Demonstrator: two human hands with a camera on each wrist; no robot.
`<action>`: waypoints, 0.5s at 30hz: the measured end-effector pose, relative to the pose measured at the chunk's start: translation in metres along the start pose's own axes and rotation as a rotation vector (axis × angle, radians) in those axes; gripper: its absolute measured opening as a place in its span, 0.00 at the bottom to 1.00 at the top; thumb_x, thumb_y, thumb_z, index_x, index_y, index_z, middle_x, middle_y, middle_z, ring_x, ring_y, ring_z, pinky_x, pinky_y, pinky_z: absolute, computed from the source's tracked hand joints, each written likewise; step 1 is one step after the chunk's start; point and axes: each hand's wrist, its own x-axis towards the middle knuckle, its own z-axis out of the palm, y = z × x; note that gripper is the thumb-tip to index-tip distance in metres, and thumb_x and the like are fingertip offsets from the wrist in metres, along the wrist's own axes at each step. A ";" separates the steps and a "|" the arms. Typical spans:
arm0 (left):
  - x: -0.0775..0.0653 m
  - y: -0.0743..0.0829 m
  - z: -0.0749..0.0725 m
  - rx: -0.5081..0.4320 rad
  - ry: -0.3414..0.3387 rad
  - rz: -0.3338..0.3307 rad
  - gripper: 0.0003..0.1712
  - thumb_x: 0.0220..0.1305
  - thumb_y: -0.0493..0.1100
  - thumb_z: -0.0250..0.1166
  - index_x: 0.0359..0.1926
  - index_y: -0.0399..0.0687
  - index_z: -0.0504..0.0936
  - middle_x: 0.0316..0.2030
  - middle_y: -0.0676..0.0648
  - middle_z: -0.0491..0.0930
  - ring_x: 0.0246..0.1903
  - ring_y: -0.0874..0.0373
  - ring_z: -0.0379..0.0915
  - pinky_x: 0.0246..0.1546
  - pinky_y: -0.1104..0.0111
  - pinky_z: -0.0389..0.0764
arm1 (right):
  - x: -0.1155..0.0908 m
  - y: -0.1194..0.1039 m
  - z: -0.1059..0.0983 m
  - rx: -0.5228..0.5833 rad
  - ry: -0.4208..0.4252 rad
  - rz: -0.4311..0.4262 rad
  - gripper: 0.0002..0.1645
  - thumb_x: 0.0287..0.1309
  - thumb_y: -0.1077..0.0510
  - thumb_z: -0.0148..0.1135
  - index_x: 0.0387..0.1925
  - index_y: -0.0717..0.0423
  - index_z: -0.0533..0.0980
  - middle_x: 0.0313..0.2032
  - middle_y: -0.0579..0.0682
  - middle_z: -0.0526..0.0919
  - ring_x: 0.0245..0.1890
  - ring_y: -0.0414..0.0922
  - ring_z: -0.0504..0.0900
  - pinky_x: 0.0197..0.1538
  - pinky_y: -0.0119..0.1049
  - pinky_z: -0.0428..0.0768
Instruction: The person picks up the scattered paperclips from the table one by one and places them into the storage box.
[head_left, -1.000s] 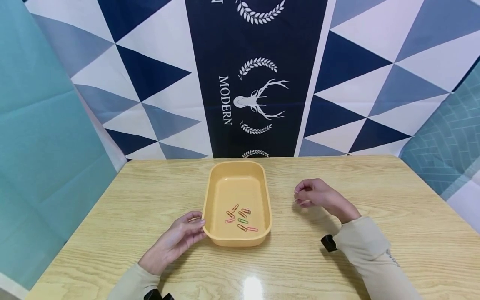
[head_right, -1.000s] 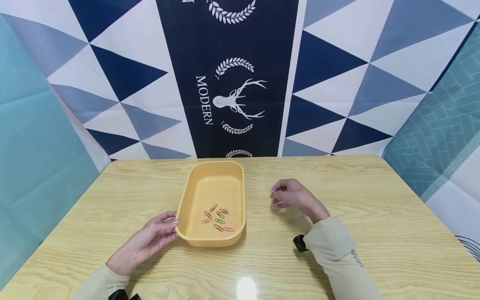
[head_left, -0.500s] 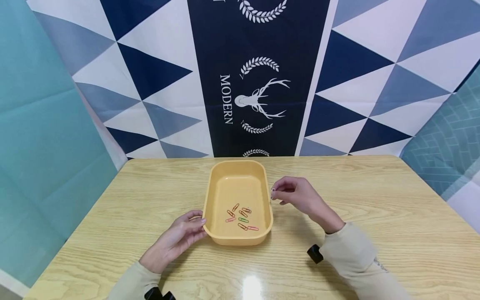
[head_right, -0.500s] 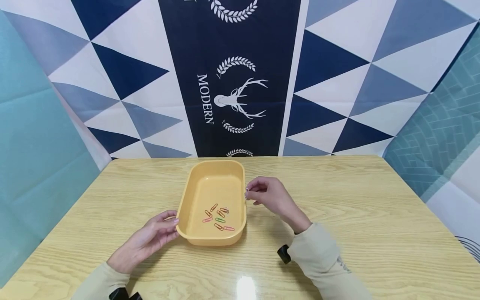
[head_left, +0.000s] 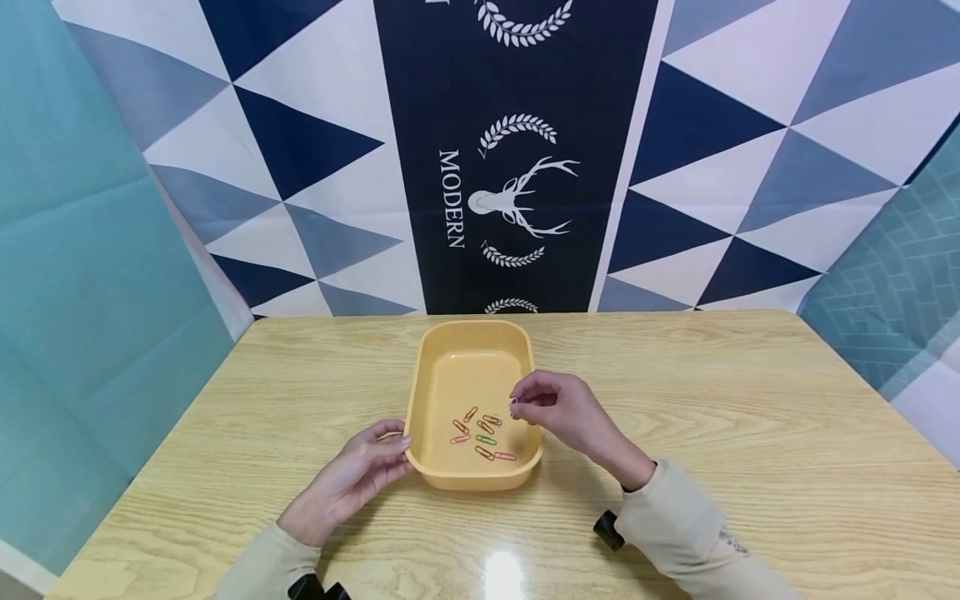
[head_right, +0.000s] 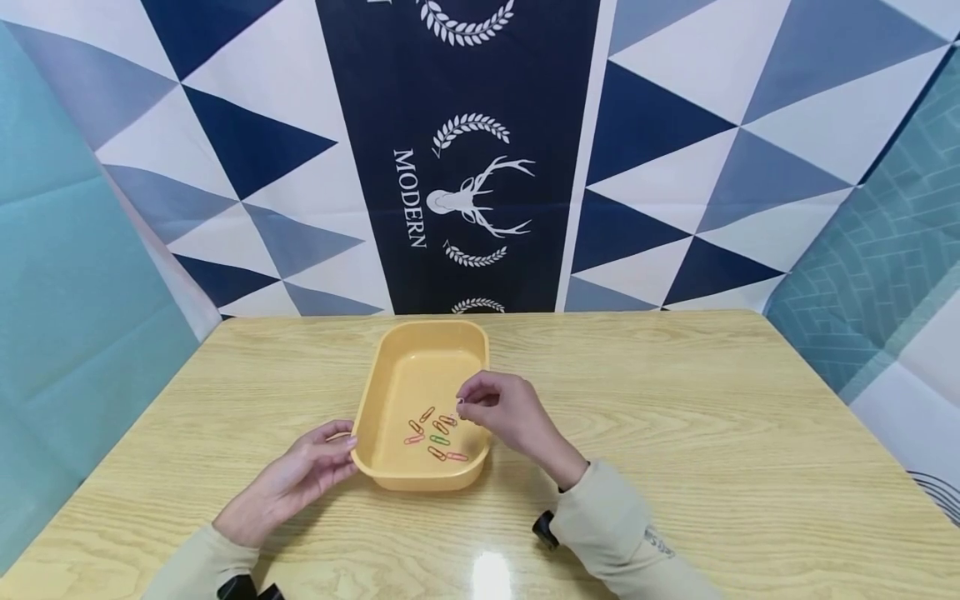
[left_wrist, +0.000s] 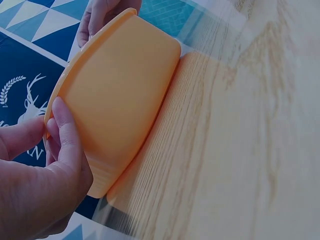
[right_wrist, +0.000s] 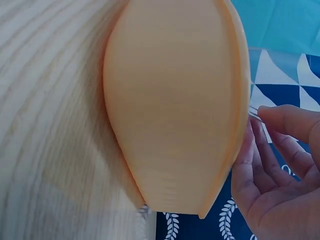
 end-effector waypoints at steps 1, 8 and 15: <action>0.000 0.000 0.000 0.001 -0.002 0.000 0.19 0.67 0.28 0.53 0.55 0.27 0.59 0.40 0.41 0.72 0.39 0.56 0.74 0.48 0.68 0.80 | 0.000 0.000 0.001 -0.011 0.004 -0.003 0.04 0.54 0.67 0.68 0.33 0.62 0.80 0.28 0.47 0.83 0.30 0.45 0.80 0.32 0.31 0.80; 0.000 -0.001 -0.001 -0.003 -0.008 0.001 0.17 0.67 0.28 0.53 0.54 0.28 0.60 0.40 0.42 0.72 0.39 0.56 0.74 0.48 0.68 0.80 | -0.001 -0.001 0.002 -0.056 0.017 -0.050 0.04 0.54 0.65 0.68 0.33 0.61 0.81 0.28 0.46 0.82 0.30 0.42 0.78 0.32 0.31 0.78; 0.000 0.000 -0.001 0.002 -0.007 0.000 0.18 0.68 0.28 0.53 0.55 0.27 0.59 0.41 0.42 0.72 0.39 0.57 0.74 0.48 0.68 0.80 | 0.000 0.000 0.002 -0.050 0.014 -0.044 0.06 0.54 0.66 0.67 0.35 0.63 0.80 0.29 0.47 0.83 0.31 0.42 0.79 0.33 0.31 0.79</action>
